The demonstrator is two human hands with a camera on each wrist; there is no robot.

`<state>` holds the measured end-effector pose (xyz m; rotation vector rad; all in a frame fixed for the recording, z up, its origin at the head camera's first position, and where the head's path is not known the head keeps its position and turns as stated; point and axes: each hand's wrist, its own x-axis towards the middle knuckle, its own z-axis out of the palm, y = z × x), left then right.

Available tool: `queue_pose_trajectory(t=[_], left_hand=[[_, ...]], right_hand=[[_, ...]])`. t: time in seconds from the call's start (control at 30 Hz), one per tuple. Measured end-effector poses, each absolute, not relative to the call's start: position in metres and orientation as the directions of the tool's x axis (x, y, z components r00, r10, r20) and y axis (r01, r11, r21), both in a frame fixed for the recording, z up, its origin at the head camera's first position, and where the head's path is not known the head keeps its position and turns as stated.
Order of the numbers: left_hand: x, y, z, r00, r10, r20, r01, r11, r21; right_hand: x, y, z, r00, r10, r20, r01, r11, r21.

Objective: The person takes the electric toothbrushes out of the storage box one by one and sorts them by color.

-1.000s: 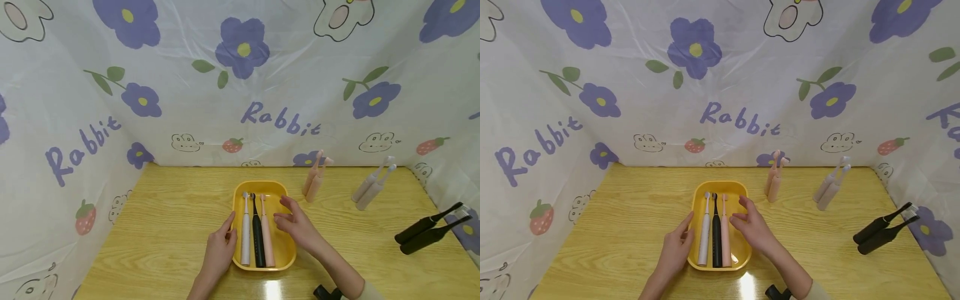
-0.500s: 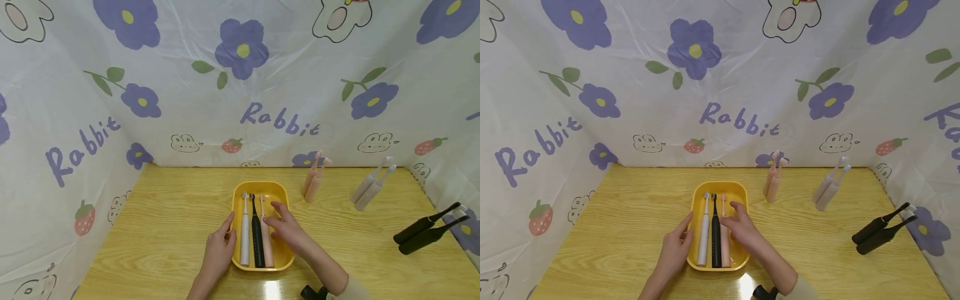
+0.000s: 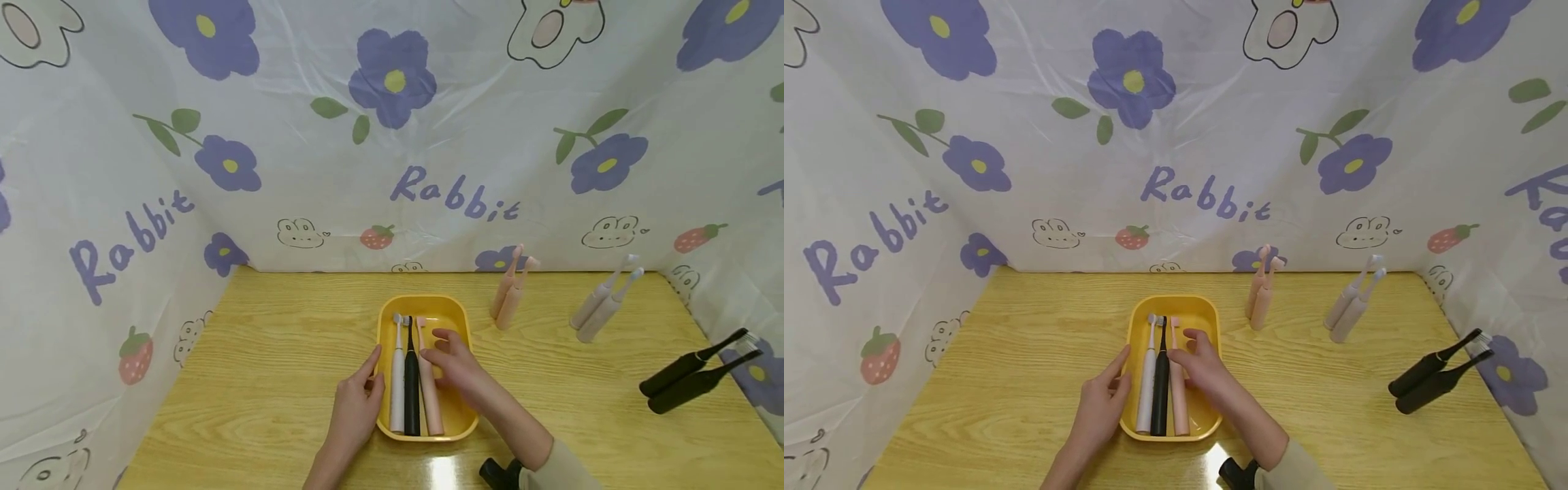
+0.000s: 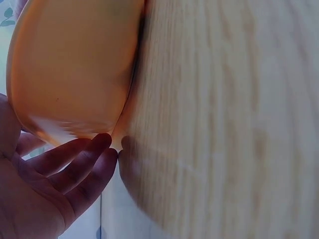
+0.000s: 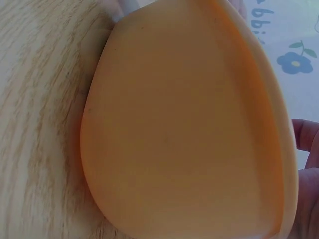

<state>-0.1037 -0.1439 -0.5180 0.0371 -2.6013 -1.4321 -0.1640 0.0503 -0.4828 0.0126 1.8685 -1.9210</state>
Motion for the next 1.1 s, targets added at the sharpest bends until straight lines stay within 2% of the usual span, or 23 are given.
queue_pose_trajectory(t=[0.43, 0.87, 0.97, 1.1], left_hand=[[-0.104, -0.144, -0.517, -0.985, -0.087, 0.147, 0.073, 0.560, 0.825], [-0.103, -0.142, -0.515, -0.984, -0.093, 0.155, 0.075, 0.569, 0.819], [-0.103, -0.143, -0.515, -0.983, -0.088, 0.163, 0.083, 0.576, 0.813], [-0.103, -0.142, -0.515, -0.984, -0.075, 0.163, 0.088, 0.590, 0.802]], right_hand=[[-0.166, 0.047, -0.486, -0.889, -0.286, -0.359, 0.362, 0.043, -0.931], [-0.172, 0.043, -0.485, -0.875, -0.257, -0.410, 0.426, -0.007, -0.905], [-0.172, 0.040, -0.488, -0.876, -0.253, -0.411, 0.420, 0.020, -0.907], [-0.171, 0.036, -0.492, -0.881, -0.250, -0.402, 0.378, 0.138, -0.915]])
